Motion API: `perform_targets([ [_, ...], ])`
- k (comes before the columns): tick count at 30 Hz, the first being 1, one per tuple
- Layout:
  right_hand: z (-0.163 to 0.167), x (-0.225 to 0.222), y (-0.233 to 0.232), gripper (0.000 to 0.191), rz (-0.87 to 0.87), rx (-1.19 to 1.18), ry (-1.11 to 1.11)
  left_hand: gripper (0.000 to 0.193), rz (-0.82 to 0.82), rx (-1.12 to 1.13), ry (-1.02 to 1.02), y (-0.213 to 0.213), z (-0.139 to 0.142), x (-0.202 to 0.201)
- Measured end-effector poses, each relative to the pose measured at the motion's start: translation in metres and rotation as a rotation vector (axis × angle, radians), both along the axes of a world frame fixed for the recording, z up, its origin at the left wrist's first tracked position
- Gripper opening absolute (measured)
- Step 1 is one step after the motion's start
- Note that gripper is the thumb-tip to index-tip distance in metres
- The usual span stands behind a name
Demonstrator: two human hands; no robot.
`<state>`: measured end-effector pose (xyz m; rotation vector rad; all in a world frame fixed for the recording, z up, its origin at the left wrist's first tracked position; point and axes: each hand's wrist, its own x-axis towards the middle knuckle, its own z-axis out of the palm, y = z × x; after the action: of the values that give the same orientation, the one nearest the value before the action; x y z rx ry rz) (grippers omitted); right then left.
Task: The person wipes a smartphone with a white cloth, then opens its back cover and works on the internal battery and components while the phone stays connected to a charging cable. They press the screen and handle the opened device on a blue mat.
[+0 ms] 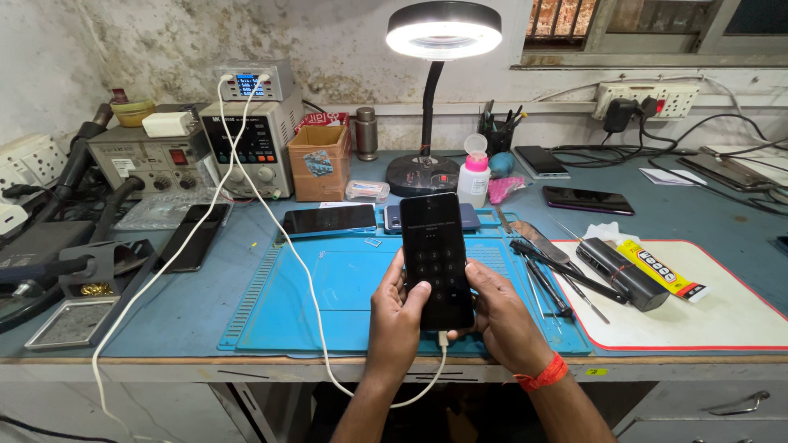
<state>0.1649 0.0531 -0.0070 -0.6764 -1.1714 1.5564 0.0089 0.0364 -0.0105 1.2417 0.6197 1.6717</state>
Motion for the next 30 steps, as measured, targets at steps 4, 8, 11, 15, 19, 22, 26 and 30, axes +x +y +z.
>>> perform_targets([
  [4, -0.004, 0.001, 0.002, 0.045, 0.008, 0.02, -0.015, 0.059, 0.025, -0.035, -0.003, 0.0, -0.001, -0.001],
  [8, -0.008, 0.002, 0.005, 0.05, -0.023, 0.073, -0.102, 0.059, 0.037, -0.022, 0.009, 0.001, -0.004, -0.001],
  [11, -0.011, 0.003, 0.006, 0.05, 0.001, 0.076, -0.056, 0.059, 0.038, -0.036, 0.001, 0.003, -0.007, -0.001],
  [15, -0.012, 0.002, 0.006, 0.052, -0.033, 0.061, -0.088, 0.059, 0.028, -0.024, -0.034, 0.004, -0.01, -0.002],
  [19, -0.013, 0.002, 0.006, 0.052, -0.038, 0.056, -0.08, 0.059, 0.008, -0.01, -0.049, 0.006, -0.011, -0.001],
  [22, -0.014, 0.002, 0.007, 0.053, -0.039, 0.052, -0.079, 0.06, -0.007, -0.029, -0.057, 0.006, -0.011, -0.001],
  [26, -0.015, 0.003, 0.007, 0.051, -0.013, 0.068, -0.061, 0.06, 0.002, -0.023, -0.053, 0.005, -0.01, -0.001],
  [30, -0.015, 0.004, 0.007, 0.051, -0.013, 0.072, -0.045, 0.06, 0.0, -0.03, -0.047, 0.004, -0.01, -0.001],
])
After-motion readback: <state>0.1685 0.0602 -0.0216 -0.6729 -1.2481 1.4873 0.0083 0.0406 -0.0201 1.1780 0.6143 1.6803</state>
